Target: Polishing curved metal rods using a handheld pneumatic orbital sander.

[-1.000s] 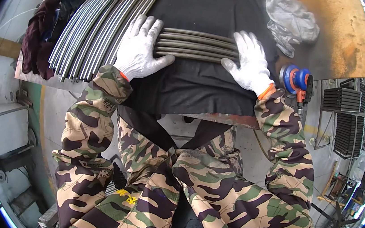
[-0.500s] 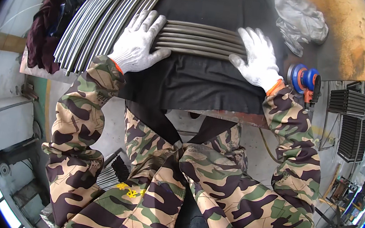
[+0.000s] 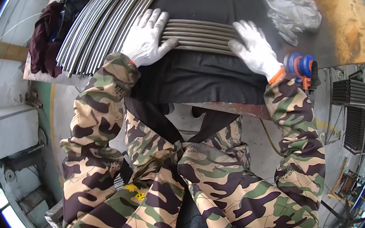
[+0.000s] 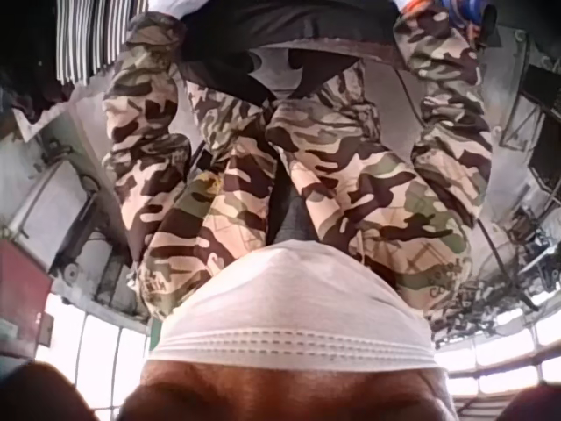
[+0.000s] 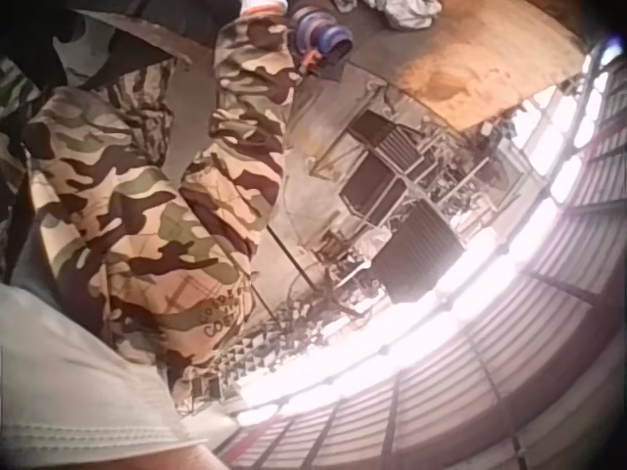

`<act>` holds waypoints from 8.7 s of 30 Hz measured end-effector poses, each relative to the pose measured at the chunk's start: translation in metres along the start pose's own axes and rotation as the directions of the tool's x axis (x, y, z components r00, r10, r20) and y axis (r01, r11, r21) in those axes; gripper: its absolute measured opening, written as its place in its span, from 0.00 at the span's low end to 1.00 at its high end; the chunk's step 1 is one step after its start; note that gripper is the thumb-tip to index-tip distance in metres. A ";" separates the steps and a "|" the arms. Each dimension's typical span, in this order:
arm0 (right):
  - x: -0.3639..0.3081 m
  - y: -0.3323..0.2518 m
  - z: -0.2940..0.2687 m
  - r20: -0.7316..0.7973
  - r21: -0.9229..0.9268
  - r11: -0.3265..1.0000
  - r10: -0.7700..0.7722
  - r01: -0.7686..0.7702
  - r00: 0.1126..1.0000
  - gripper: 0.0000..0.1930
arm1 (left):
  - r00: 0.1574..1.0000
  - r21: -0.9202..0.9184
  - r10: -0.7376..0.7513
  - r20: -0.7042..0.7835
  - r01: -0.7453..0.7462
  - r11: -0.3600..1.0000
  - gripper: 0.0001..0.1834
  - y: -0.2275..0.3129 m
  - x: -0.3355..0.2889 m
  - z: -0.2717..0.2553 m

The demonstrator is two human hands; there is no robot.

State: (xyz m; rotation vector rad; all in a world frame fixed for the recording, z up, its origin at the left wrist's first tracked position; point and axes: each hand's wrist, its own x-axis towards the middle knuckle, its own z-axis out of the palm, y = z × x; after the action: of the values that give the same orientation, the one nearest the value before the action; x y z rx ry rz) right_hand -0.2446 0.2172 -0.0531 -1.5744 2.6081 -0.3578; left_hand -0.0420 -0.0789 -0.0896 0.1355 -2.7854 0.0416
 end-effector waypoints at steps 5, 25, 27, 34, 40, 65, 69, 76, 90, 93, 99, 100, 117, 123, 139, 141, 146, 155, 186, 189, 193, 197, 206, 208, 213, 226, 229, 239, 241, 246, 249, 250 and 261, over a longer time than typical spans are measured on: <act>-0.027 0.029 -0.065 -0.508 -0.139 0.989 -0.121 0.058 0.853 0.30 | 0.999 -0.001 -0.016 0.048 0.016 1.000 0.49 -0.004 -0.006 -0.008; -0.102 0.091 -0.093 -0.316 -0.297 0.899 0.225 -0.322 0.922 0.22 | 0.995 -0.063 -0.087 -0.050 0.084 0.994 0.39 0.075 0.027 0.019; -0.086 0.057 -0.117 -0.318 -0.280 0.943 0.083 -0.178 0.944 0.19 | 0.991 -0.072 -0.094 -0.093 0.088 0.994 0.39 0.075 0.031 0.018; -0.005 -0.018 -0.060 -0.183 -0.222 0.972 -0.113 0.071 0.977 0.14 | 0.987 -0.055 -0.132 -0.093 0.127 0.990 0.37 0.087 0.043 0.030; 0.027 -0.008 -0.060 -0.113 -0.302 0.952 0.015 -0.048 0.993 0.17 | 0.977 -0.066 -0.177 -0.118 0.170 0.983 0.36 0.090 0.060 0.028; 0.034 -0.002 -0.056 -0.111 -0.286 0.958 -0.017 -0.016 0.994 0.15 | 0.998 0.028 -0.030 -0.061 0.031 0.999 0.35 0.090 0.040 0.020; 0.017 -0.014 -0.059 -0.120 -0.261 0.964 -0.079 0.045 0.990 0.13 | 0.988 0.019 0.046 -0.150 -0.043 0.999 0.35 0.086 0.047 0.033; 0.034 -0.007 -0.057 -0.205 -0.291 0.956 -0.084 0.022 0.975 0.13 | 0.994 0.024 0.036 -0.103 -0.034 0.999 0.33 0.080 0.052 0.029; 0.012 -0.023 -0.061 -0.094 -0.224 0.971 -0.111 0.088 0.989 0.14 | 0.997 0.043 0.028 -0.071 -0.025 0.999 0.32 0.084 0.056 0.021; 0.030 -0.008 -0.059 -0.135 -0.286 0.958 -0.030 -0.010 0.990 0.14 | 0.998 0.019 0.026 -0.063 -0.025 1.000 0.32 0.081 0.059 0.029; 0.015 -0.030 -0.055 -0.084 -0.215 0.972 -0.119 0.098 0.989 0.14 | 0.997 0.047 0.003 -0.076 0.001 0.999 0.33 0.080 0.054 0.030; 0.019 -0.032 -0.059 -0.074 -0.220 0.971 -0.107 0.088 0.991 0.14 | 0.996 0.072 0.022 -0.088 -0.016 0.997 0.33 0.078 0.055 0.033; 0.014 -0.020 -0.062 -0.021 -0.282 0.957 -0.073 0.064 0.997 0.16 | 0.996 0.011 0.000 -0.089 0.000 1.000 0.32 0.088 0.051 0.026; 0.027 0.005 -0.060 -0.084 -0.292 0.956 -0.040 0.014 0.996 0.15 | 0.998 -0.012 0.014 -0.066 -0.015 1.000 0.32 0.087 0.054 0.027; 0.026 -0.006 -0.050 -0.002 -0.274 0.958 -0.087 0.083 0.996 0.16 | 0.995 -0.023 0.071 -0.076 -0.073 0.997 0.32 0.087 0.045 0.041; 0.034 -0.001 -0.044 -0.045 -0.253 0.964 -0.100 0.085 0.994 0.15 | 0.995 -0.036 0.080 -0.066 -0.083 0.996 0.33 0.076 0.038 0.037; 0.012 -0.024 -0.051 -0.077 -0.230 0.957 -0.197 0.175 0.977 0.13 | 0.994 0.002 -0.017 -0.105 0.018 1.000 0.33 0.071 0.032 0.019; 0.023 -0.049 -0.050 -0.021 -0.209 0.951 -0.237 0.228 0.971 0.13 | 0.982 0.029 -0.065 -0.177 0.072 0.997 0.28 0.072 0.033 0.028; 0.050 -0.031 -0.029 -0.092 -0.302 0.943 -0.173 0.138 0.981 0.13 | 0.952 -0.173 -0.258 -0.166 0.229 0.958 0.32 0.079 0.034 0.027; 0.058 -0.024 -0.025 -0.104 -0.320 0.944 -0.122 0.083 0.987 0.14 | 0.953 -0.164 -0.248 -0.172 0.220 0.962 0.32 0.081 0.032 0.030; 0.036 -0.044 -0.023 -0.101 -0.275 0.935 -0.260 0.224 0.960 0.13 | 0.953 -0.165 -0.223 -0.204 0.191 0.968 0.32 0.081 0.030 0.029; 0.062 -0.027 -0.021 -0.119 -0.313 0.948 -0.105 0.063 0.987 0.17 | 0.959 -0.160 -0.221 -0.176 0.194 0.968 0.32 0.079 0.028 0.026; 0.064 -0.039 -0.021 -0.036 -0.265 0.954 -0.155 0.140 0.987 0.14 | 0.967 0.043 -0.089 -0.238 0.102 0.994 0.26 0.072 0.032 0.031; 0.065 -0.052 -0.030 -0.168 -0.292 0.956 -0.061 0.010 0.984 0.13 | 0.975 0.060 -0.035 -0.218 0.049 0.997 0.26 0.074 0.035 0.030; 0.048 -0.063 -0.031 -0.095 -0.190 0.967 -0.188 0.168 0.977 0.12 | 0.949 0.060 0.004 -0.314 0.015 0.998 0.23 0.073 0.036 0.032; 0.048 -0.038 -0.031 -0.215 -0.240 0.968 -0.130 0.077 0.968 0.14 | 0.961 -0.036 -0.094 -0.260 0.088 0.996 0.18 0.062 0.040 0.040; 0.033 -0.055 -0.033 -0.154 -0.176 0.975 -0.165 0.137 0.974 0.14 | 0.962 0.019 -0.101 -0.252 0.109 0.994 0.18 0.061 0.040 0.040; 0.032 -0.064 -0.041 -0.088 -0.172 0.972 -0.176 0.159 0.981 0.16 | 0.957 0.026 -0.093 -0.274 0.104 0.994 0.17 0.059 0.045 0.042; 0.034 -0.064 -0.052 -0.103 -0.156 0.983 -0.112 0.095 0.988 0.16 | 0.960 0.029 -0.077 -0.270 0.087 0.996 0.18 0.058 0.049 0.042; 0.042 -0.034 -0.041 -0.171 -0.249 0.968 -0.074 0.029 0.982 0.15 | 0.955 0.030 -0.084 -0.286 0.097 0.995 0.18 0.060 0.044 0.047; 0.016 -0.061 -0.051 -0.090 -0.183 0.976 -0.133 0.115 0.987 0.14 | 0.958 0.029 -0.086 -0.275 0.098 0.995 0.17 0.060 0.045 0.044; 0.021 -0.060 -0.046 -0.132 -0.183 0.973 -0.165 0.140 0.977 0.14 | 0.958 0.017 -0.071 -0.278 0.078 0.997 0.17 0.057 0.046 0.043; 0.054 -0.056 -0.037 -0.167 -0.182 0.979 -0.123 0.092 0.978 0.14 | 0.937 0.009 -0.030 -0.347 0.035 0.999 0.14 0.049 0.051 0.054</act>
State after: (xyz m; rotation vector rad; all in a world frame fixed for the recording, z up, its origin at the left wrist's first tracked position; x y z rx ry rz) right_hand -0.2286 0.1503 -0.0006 -1.8246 2.7596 -0.2985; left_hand -0.1128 -0.0368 -0.1230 0.1611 -2.4296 0.0716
